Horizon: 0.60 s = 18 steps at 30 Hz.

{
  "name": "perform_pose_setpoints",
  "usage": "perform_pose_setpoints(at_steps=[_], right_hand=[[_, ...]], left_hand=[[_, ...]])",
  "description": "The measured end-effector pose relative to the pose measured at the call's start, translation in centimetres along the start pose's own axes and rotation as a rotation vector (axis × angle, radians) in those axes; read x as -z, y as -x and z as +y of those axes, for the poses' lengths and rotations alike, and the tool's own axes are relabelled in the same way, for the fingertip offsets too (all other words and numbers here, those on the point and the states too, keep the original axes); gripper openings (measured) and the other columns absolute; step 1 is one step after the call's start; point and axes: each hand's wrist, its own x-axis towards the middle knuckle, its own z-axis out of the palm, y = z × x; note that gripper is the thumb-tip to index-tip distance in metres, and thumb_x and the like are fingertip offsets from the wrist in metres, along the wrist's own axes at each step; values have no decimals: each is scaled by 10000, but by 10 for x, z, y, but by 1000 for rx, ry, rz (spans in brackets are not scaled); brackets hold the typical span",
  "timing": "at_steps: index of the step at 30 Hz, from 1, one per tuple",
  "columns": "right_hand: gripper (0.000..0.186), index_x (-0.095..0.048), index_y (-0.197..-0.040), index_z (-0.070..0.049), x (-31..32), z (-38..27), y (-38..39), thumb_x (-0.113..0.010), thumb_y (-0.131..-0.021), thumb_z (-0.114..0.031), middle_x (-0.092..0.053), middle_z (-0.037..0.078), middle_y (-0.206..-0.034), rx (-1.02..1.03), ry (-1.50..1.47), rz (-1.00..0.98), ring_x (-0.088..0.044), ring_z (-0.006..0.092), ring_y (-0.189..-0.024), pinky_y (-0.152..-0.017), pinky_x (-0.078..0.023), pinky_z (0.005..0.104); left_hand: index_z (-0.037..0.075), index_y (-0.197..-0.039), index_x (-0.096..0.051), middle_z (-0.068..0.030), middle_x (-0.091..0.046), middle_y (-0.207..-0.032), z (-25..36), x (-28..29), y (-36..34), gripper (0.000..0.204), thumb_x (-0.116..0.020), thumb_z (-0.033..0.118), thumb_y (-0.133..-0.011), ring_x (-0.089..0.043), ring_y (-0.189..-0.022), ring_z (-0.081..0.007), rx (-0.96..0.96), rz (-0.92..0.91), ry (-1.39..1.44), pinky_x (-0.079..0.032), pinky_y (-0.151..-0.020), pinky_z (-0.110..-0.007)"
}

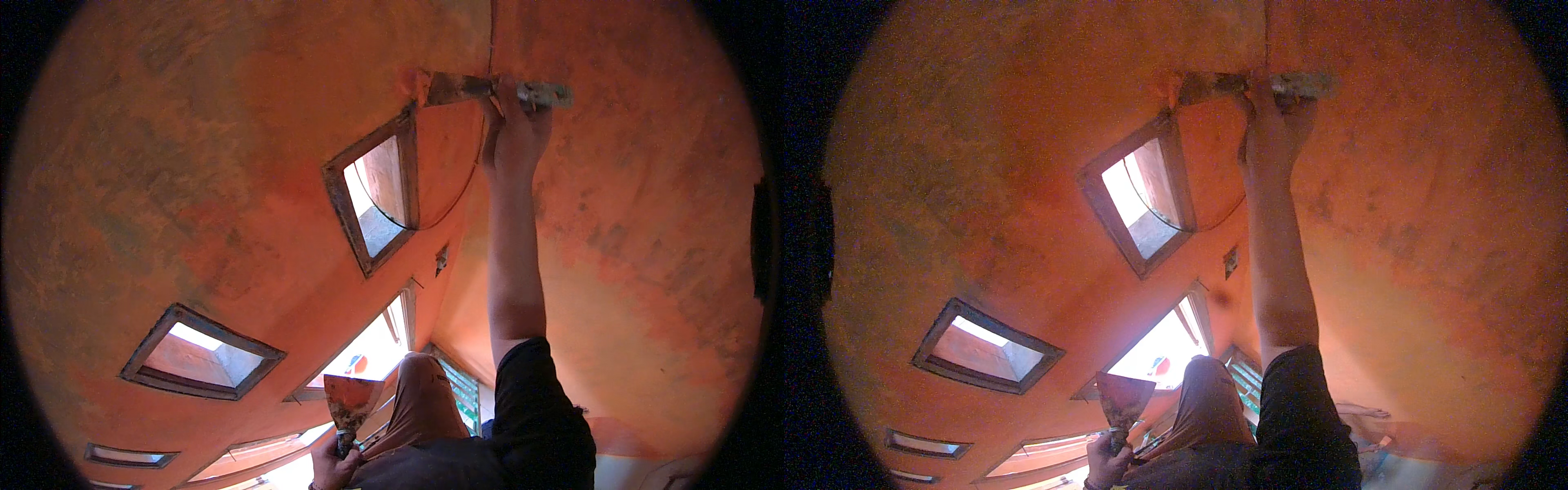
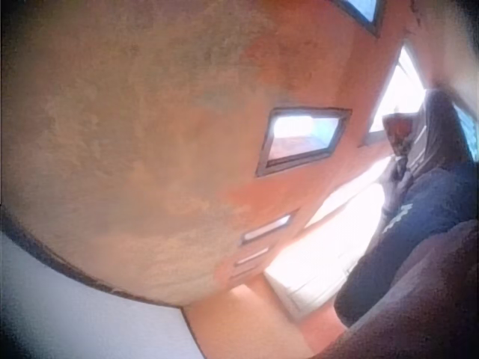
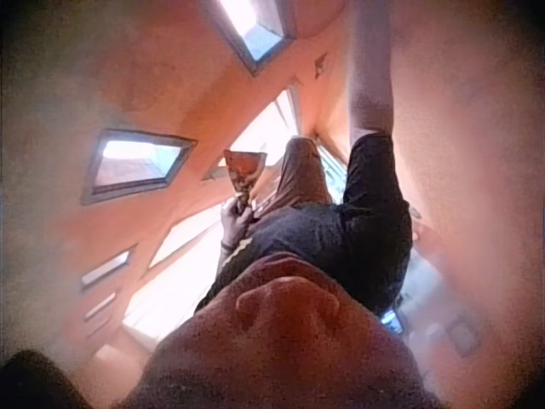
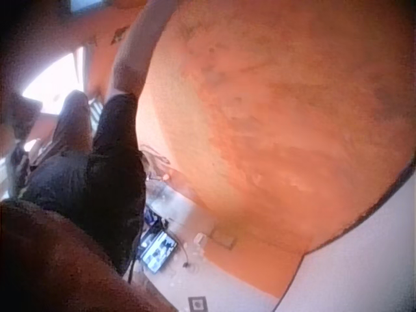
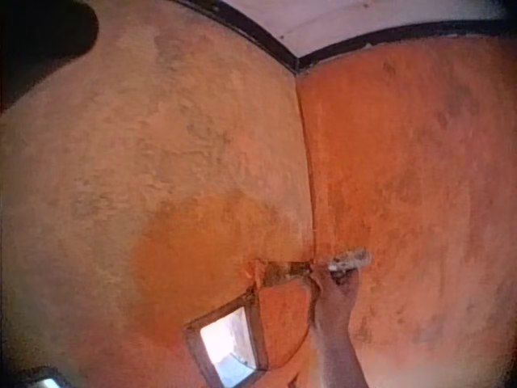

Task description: The person stands on a ladder and uses a trowel and a smaller scraper to apply and smooth plaster on the ceiling. They repeatedly transfer material between the tools and work on different sections of the ceiling surface.

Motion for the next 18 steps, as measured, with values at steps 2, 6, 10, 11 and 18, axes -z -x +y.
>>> perform_pose_setpoints(at_steps=[2,6,10,11,18], right_hand=[[360,-449,-1175,-46,6,13,5,-597,-865,59,-609,106,-1012,43,-56,-12,-627,212,-962,-846,-579,419],[263,-503,-1106,-52,16,16,-13,-571,-875,54,-617,104,-985,112,-87,-246,-624,223,-967,-872,-555,442],[97,-559,-986,-45,-2,-2,-42,-554,-896,-9,-608,99,-951,-101,-363,-278,-609,249,-924,-893,-501,470],[61,-563,-952,-45,-11,-7,-47,-551,-899,-18,-599,90,-908,-145,-378,-212,-601,248,-893,-873,-493,466],[117,-470,-792,-87,-40,-17,-105,-496,-907,-93,-417,29,-667,-335,-306,-622,-459,190,-659,-647,-421,373]], left_hand=[[-7,-852,-585,-18,-428,-628,2,1,-1,119,-631,17,-745,-403,-553,-111,-25,-2,-49,-356,-505,-278],[-6,-847,-576,-27,-408,-628,-2,3,-2,131,-631,16,-730,-385,-560,-119,-51,21,-99,-353,-519,-282],[0,-841,-569,-36,-396,-627,-25,3,2,133,-627,23,-723,-383,-571,-132,-71,52,-160,-356,-536,-291],[2,-838,-568,-38,-393,-628,-29,3,3,131,-625,24,-723,-384,-574,-136,-92,61,-194,-357,-540,-293],[3,-786,-534,-39,-374,-627,2,-1,-5,117,-625,40,-723,-376,-580,-152,-23,2,-93,-346,-543,-306]])
